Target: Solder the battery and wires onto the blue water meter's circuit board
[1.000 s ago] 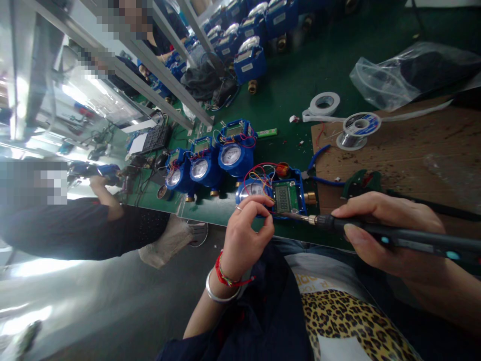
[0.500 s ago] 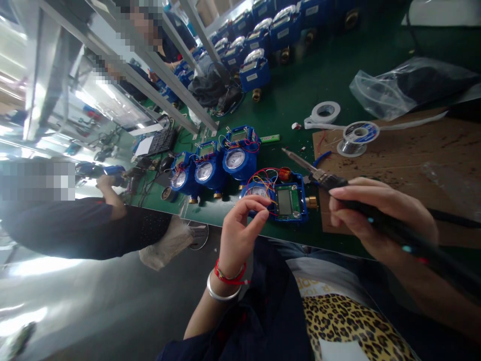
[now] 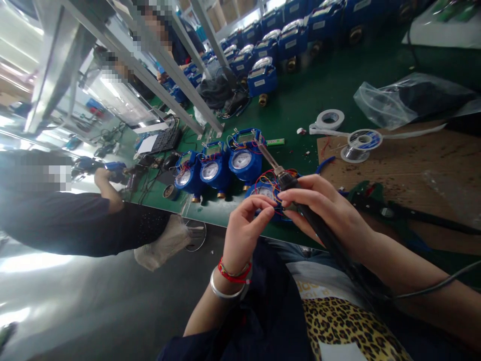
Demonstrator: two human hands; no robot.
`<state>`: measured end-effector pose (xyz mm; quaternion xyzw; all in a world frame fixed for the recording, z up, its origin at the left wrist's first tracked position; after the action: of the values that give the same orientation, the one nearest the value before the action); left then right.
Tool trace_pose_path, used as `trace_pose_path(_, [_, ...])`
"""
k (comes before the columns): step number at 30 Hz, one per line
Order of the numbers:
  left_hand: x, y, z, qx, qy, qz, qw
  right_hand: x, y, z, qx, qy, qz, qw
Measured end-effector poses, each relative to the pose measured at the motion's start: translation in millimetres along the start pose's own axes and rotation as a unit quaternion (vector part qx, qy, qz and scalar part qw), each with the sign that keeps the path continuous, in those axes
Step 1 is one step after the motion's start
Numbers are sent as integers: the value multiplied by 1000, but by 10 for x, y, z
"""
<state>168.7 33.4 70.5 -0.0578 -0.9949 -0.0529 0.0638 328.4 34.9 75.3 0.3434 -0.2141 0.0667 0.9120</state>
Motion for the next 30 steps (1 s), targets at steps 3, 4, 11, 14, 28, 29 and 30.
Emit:
trace_pose_path(3, [9, -3, 10, 2, -6, 1, 1000, -11, -2, 5, -3, 1, 1, 1000])
trace_pose_path(4, [10, -3, 14, 3, -9, 3, 1000, -11, -2, 7, -5, -1, 0, 1000])
trace_pose_path(11, [29, -5, 9, 0, -14, 11, 1000, -20, 12, 37, -3, -15, -2, 1000])
trace_pose_path(14, [34, -5, 4, -3, -13, 13, 1000, -31, 12, 32, -3, -11, -1, 1000])
trace_pose_path(28, [36, -6, 22, -4, -20, 27, 999, 9, 14, 0, 10, -19, 25, 999])
trace_pose_path(29, [40, -5, 20, -6, -21, 26, 999, 24, 18, 8, 9, -21, 25, 999])
trace_pose_path(30, [46, -4, 18, -7, -22, 24, 999, 39, 22, 15, 7, -24, 22, 999])
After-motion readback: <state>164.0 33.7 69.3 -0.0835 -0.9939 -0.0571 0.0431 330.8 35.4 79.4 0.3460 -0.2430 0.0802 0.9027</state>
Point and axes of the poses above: each hand's wrist, its own y-axis towards the middle knuckle, its own x-axis out of the back of the hand, z = x × y, the point moved 5 cm from there along y, towards the middle knuckle, and after that the axes turned 7 degrees about -x, right-handed, at the moved point
